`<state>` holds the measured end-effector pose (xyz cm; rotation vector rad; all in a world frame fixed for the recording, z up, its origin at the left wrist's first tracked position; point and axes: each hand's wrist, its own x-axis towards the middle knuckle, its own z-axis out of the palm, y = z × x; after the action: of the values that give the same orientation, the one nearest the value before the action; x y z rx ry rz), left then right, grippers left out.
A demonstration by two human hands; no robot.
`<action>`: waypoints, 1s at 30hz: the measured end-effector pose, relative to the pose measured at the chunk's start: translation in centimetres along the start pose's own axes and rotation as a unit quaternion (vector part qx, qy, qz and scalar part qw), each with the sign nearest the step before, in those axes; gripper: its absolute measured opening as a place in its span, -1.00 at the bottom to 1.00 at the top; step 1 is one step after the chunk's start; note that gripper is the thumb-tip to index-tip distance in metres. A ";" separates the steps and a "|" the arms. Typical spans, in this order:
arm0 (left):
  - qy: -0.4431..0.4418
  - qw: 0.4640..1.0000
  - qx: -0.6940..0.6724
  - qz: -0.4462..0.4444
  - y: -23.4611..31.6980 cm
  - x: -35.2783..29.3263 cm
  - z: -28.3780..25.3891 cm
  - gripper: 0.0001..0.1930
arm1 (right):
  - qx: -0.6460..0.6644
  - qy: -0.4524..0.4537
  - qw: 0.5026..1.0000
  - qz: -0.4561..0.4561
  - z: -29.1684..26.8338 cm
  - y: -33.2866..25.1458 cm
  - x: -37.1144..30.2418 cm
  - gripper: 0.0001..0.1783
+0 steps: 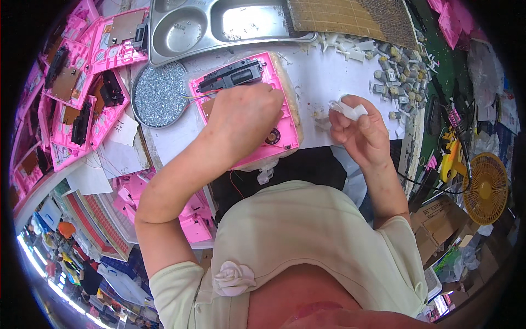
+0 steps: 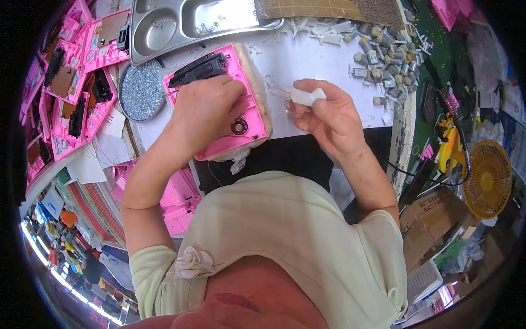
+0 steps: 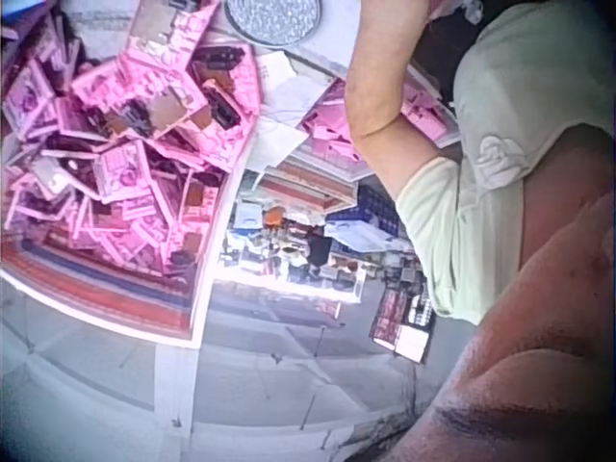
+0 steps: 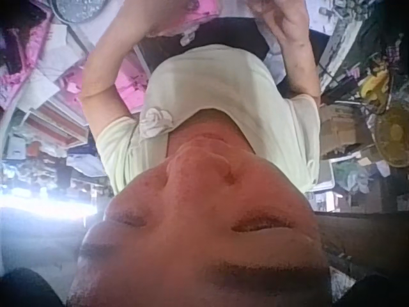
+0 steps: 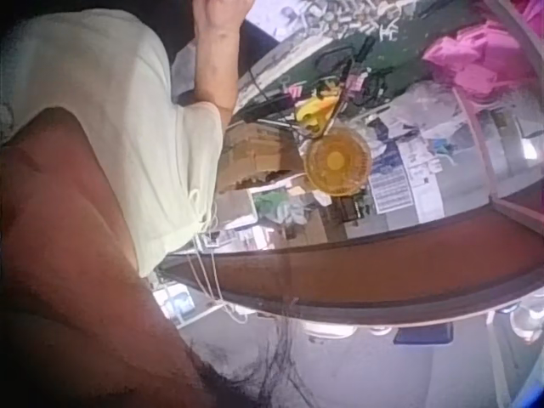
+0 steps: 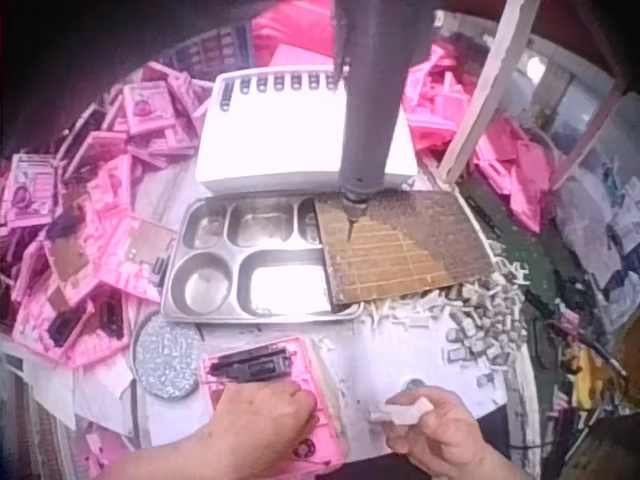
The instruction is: Assemble a pink electronic toy by installing internal components, soldering wires, and screwing the casing together.
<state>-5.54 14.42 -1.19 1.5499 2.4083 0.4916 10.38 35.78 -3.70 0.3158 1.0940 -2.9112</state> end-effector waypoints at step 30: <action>0.337 0.877 -0.320 -0.125 -0.7 -5.9 3.8 -0.89 | -0.729 -0.176 0.596 -0.287 4.6 0.0 6.4 -0.64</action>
<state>-2.29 9.31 -4.88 0.8319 2.4052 1.7851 3.28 33.09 -1.55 -0.7191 3.1350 -1.0963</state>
